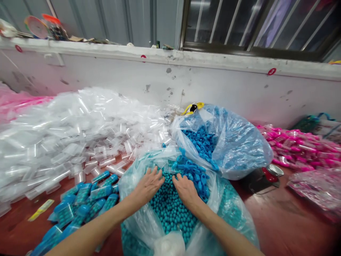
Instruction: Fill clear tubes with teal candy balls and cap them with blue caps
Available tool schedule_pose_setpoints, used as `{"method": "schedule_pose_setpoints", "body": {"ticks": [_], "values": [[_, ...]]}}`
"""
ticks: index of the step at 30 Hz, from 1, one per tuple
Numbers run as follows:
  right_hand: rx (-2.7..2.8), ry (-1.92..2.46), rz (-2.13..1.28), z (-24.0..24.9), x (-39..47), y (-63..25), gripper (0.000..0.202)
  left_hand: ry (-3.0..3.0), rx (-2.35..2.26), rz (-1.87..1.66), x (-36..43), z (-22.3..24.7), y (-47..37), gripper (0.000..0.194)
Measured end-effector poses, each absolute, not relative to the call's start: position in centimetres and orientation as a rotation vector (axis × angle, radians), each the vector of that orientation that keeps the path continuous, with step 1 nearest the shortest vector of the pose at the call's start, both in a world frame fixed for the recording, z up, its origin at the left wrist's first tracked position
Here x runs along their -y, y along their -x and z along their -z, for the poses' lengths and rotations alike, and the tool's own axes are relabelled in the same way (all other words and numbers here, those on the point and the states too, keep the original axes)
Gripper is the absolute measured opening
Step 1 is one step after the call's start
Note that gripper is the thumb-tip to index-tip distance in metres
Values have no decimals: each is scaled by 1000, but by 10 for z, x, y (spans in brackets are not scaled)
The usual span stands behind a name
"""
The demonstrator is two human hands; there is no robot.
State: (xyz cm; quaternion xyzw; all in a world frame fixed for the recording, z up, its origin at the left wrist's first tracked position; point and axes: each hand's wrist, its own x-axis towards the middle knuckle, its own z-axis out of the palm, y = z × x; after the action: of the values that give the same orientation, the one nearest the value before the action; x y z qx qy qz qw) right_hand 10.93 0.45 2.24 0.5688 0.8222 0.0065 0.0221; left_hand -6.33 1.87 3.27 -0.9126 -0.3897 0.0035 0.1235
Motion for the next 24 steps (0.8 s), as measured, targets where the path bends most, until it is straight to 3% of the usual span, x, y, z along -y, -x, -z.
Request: {"method": "schedule_pose_setpoints", "body": {"ticks": [3, 8, 11, 16, 24], "values": [[-2606, -1677, 63, -22, 2, -116, 20, 2837, 1121, -36, -27, -13, 62, 29], [-2886, -1558, 563, -31, 28, -150, 24, 2899, 1320, 146, -3, 0, 54, 48], [-2833, -1545, 679, -32, 37, -159, 21, 3016, 1533, 64, 0, -6, 40, 40], [-2547, -1912, 351, -21, 35, -146, 7, 3027, 1740, -6, -10, -21, 33, 26], [-2320, -2065, 58, -15, 28, -136, 28, 3135, 1820, -107, -1, -20, 38, 29]]}}
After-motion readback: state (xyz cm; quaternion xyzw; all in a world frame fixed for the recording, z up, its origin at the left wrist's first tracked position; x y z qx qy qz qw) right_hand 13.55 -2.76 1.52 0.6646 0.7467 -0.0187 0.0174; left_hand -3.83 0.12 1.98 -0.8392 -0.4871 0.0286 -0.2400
